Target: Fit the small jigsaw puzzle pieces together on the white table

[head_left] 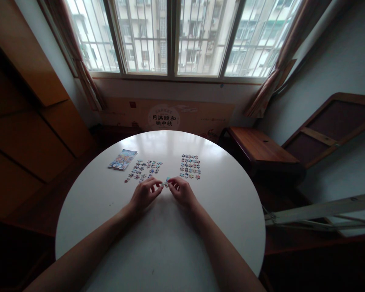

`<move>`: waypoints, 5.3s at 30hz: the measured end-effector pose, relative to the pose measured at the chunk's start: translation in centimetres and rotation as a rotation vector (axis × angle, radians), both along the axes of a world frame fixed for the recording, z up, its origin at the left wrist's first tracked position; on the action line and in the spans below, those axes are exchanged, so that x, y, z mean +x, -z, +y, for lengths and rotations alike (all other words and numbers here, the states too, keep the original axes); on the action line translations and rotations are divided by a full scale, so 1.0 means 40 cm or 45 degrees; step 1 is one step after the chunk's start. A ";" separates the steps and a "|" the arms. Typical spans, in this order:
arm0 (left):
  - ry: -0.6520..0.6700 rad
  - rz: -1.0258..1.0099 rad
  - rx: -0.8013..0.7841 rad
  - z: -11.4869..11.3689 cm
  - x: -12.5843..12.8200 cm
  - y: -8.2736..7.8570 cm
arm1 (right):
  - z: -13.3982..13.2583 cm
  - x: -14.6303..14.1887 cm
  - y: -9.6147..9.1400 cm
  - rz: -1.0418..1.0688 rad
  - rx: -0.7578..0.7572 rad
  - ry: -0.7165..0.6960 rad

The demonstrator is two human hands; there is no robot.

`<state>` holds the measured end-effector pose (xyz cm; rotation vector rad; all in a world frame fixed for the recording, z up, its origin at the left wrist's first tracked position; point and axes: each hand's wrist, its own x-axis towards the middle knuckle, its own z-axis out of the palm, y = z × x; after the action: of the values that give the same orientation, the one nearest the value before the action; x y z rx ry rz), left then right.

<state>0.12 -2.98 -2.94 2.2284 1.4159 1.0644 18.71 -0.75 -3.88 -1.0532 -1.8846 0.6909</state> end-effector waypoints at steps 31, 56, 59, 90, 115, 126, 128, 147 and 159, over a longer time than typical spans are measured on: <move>0.031 0.092 -0.016 0.005 -0.003 0.011 | -0.011 -0.002 -0.008 -0.178 -0.014 -0.027; 0.042 0.106 -0.042 0.008 -0.005 0.012 | -0.013 -0.003 -0.010 -0.175 0.002 -0.020; 0.047 0.112 -0.045 0.009 -0.006 0.014 | -0.011 -0.003 -0.007 -0.183 0.006 -0.020; 0.083 0.014 -0.053 0.017 -0.008 0.021 | -0.012 -0.003 -0.010 -0.197 0.002 -0.012; -0.003 -0.148 -0.039 0.019 -0.006 0.010 | -0.011 -0.003 -0.007 -0.191 -0.035 -0.003; 0.005 -0.150 -0.066 0.019 -0.004 0.013 | -0.012 -0.005 -0.005 -0.165 -0.040 0.019; 0.008 -0.149 -0.070 0.018 -0.004 0.011 | -0.012 -0.005 -0.006 -0.168 -0.042 0.018; -0.054 -0.197 -0.086 0.016 -0.001 0.005 | -0.003 -0.002 -0.002 -0.093 0.019 0.041; -0.065 -0.220 -0.099 0.016 0.000 0.003 | -0.003 -0.002 -0.003 -0.098 0.009 0.038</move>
<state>0.10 -2.33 -3.07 2.0038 1.4212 1.1671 18.61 -0.86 -3.76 -1.1157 -1.9318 0.6344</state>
